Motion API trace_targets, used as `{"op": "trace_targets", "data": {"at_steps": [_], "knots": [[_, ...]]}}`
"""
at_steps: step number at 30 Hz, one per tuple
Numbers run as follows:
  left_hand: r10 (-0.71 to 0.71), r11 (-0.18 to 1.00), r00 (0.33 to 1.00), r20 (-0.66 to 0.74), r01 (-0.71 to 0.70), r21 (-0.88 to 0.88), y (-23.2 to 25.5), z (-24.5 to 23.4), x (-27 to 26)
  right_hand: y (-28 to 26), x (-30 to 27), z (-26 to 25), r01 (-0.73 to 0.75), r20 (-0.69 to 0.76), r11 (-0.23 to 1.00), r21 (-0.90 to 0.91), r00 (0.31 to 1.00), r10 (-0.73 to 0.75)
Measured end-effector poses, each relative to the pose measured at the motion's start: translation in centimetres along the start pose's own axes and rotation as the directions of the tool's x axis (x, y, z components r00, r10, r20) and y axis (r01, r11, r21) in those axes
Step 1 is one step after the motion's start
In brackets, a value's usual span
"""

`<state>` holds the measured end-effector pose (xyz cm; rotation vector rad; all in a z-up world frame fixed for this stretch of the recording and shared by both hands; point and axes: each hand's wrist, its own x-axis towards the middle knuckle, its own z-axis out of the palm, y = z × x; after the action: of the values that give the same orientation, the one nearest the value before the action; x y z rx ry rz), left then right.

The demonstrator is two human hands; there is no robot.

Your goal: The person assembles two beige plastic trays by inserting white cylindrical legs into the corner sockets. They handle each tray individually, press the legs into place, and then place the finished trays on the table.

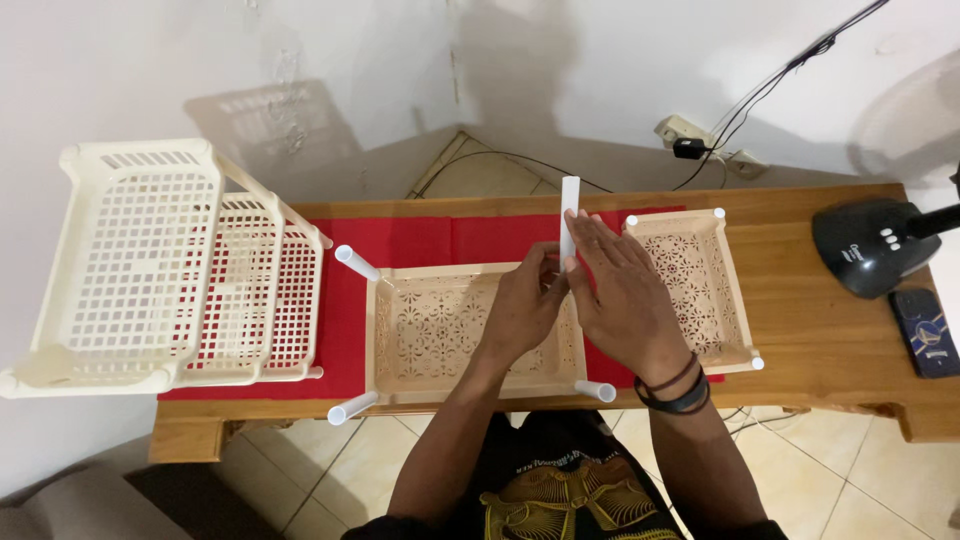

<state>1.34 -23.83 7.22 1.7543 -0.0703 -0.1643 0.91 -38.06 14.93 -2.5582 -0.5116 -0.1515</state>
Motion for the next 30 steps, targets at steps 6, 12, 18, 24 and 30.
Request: {"op": "trace_targets", "data": {"at_steps": [6, 12, 18, 24, 30], "knots": [[-0.011, 1.0, 0.998, 0.062, 0.011, -0.004, -3.1, -0.1, 2.2, 0.7, 0.7, -0.2, 0.057, -0.032, 0.998, 0.003, 0.998, -0.057], [0.051, 0.999, 0.996, 0.072, -0.051, 0.0, -4.7, 0.3, 3.8, 1.6, 2.5, -0.4, 0.007, -0.035, 0.998, 0.055, 0.999, -0.005], [0.13, 0.985, 0.984, 0.119, -0.142, 0.094, -4.8, 0.6, 4.1, 1.9, 4.2, -0.2, 0.007, -0.004, 0.994, 0.11, 1.0, -0.007], [0.101, 0.977, 0.986, 0.134, -0.123, 0.173, -5.1, 0.5, 4.1, 1.9, 4.9, 0.8, 0.089, -0.03, 0.989, 0.117, 0.996, -0.086], [0.085, 0.957, 0.987, 0.134, -0.118, 0.265, -4.9, 0.6, 3.8, 2.4, 5.7, 2.3, 0.135, -0.011, 0.985, 0.108, 0.991, -0.135]]}}
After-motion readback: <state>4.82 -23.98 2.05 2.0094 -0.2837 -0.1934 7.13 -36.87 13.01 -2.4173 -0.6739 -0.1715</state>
